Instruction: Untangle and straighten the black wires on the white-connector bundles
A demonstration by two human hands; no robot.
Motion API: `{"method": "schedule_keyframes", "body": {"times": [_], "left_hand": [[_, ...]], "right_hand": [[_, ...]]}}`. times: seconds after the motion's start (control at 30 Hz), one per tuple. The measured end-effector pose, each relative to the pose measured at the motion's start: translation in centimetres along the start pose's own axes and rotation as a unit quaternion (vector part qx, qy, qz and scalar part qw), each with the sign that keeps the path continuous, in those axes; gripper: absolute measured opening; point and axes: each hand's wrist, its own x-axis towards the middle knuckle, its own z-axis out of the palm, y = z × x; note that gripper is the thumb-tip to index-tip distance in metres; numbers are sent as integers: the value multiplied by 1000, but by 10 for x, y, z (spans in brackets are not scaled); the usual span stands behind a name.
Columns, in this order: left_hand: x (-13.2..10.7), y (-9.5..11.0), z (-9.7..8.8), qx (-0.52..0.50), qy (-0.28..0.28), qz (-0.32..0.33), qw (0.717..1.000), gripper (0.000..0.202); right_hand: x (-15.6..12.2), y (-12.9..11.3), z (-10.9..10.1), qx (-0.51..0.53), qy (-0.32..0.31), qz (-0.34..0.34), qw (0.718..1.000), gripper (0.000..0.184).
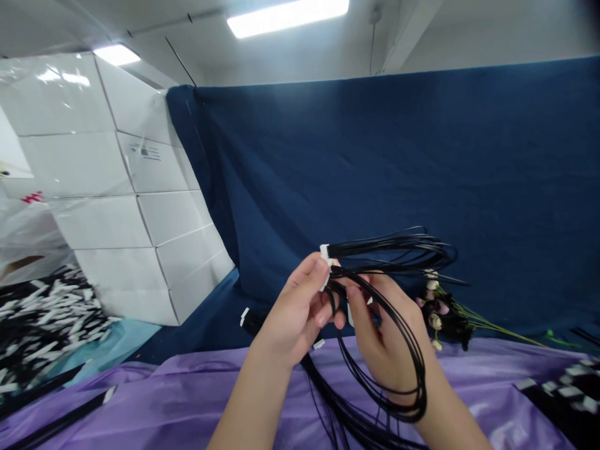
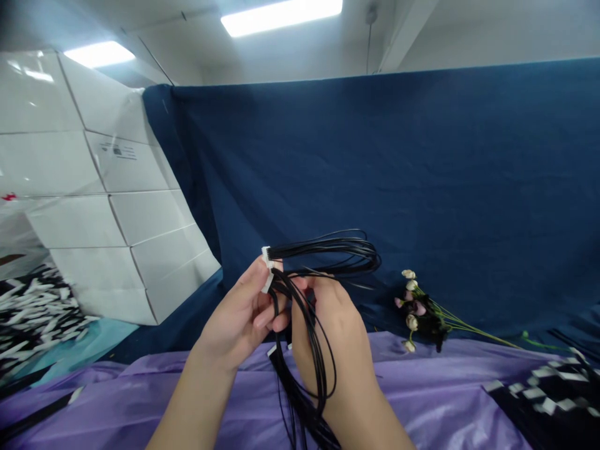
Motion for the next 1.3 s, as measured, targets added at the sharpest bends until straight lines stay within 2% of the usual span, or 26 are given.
{"method": "schedule_keyframes", "body": {"times": [0.1, 0.2, 0.3, 0.43, 0.57, 0.83, 0.93, 1.07, 1.13, 1.23, 1.3], "left_hand": [[1, 1, -1, 22, 19, 11, 1000, 35], [1, 3, -2, 69, 43, 18, 997, 32], [1, 6, -3, 107, 64, 9, 992, 29], [0, 5, -2, 145, 70, -31, 986, 27], [2, 3, -2, 177, 53, -45, 982, 28], [7, 2, -4, 172, 61, -52, 982, 27], [8, 0, -6, 166, 55, -56, 983, 25], [9, -1, -9, 148, 63, -58, 985, 24], [9, 1, -10, 133, 78, -63, 986, 22], [8, 5, -11, 123, 97, -62, 986, 19], [7, 7, -11, 120, 93, -60, 987, 18]], "right_hand": [[-2, -1, 0, -56, 7, 12, 998, 21], [0, -1, -10, 27, -66, 66, 995, 19], [3, 1, -24, 105, -130, 118, 979, 25], [8, 6, -35, 72, -83, 132, 985, 27], [12, 14, -32, 55, -29, 131, 989, 20], [14, 38, -20, 156, -52, 196, 967, 25], [14, 40, -18, 157, -49, 213, 963, 24], [18, 38, -20, 176, -52, 202, 962, 23], [21, 38, -27, 244, -71, 216, 943, 22], [25, 40, -43, 388, -131, 262, 874, 21], [27, 44, -53, 441, -149, 275, 841, 21]]}}
